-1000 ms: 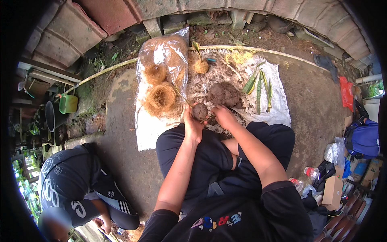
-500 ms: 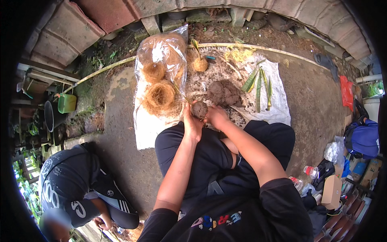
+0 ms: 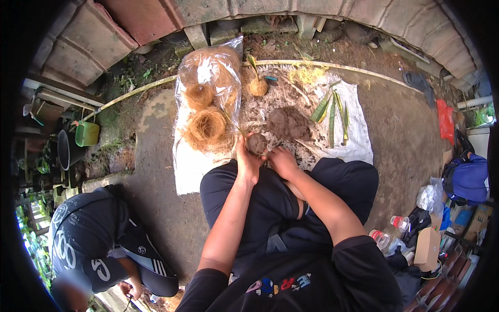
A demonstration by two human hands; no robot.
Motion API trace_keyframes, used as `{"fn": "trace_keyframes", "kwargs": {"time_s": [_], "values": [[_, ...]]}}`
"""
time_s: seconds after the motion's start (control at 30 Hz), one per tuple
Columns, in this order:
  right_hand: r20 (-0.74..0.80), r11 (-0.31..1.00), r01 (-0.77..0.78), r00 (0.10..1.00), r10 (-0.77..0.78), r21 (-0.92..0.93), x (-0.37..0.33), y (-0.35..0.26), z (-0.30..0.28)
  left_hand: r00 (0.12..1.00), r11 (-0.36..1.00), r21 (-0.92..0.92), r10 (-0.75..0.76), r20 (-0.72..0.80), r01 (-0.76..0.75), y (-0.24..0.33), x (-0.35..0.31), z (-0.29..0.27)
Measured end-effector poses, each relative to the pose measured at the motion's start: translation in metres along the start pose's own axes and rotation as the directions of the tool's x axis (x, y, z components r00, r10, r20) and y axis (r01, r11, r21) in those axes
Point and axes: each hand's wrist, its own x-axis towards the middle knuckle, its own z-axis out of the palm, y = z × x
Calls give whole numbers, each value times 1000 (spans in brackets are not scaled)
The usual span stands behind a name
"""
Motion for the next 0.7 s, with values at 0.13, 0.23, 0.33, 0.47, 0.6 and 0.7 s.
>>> {"fn": "trace_keyframes", "kwargs": {"time_s": [0.13,0.23,0.33,0.47,0.6,0.7], "values": [[-246,919,-54,956,161,391,12,8,-17,1000,1000,4,25,11,-25,-4,2,-3],[-210,722,-118,913,348,682,13,24,-37,1000,1000,29,4,-16,-3,2,-3,5],[-235,514,-45,854,465,857,5,45,-42,1000,999,37,-8,-26,9,2,-3,6],[-14,298,-214,791,612,930,-17,57,-51,1000,1000,30,-5,-28,6,1,-3,4],[-124,365,-111,816,564,924,-18,66,-40,1000,1000,28,-13,-9,13,0,-2,3],[-40,297,-161,818,573,941,-14,52,-41,1000,1000,27,-9,-13,9,-1,0,-1]]}}
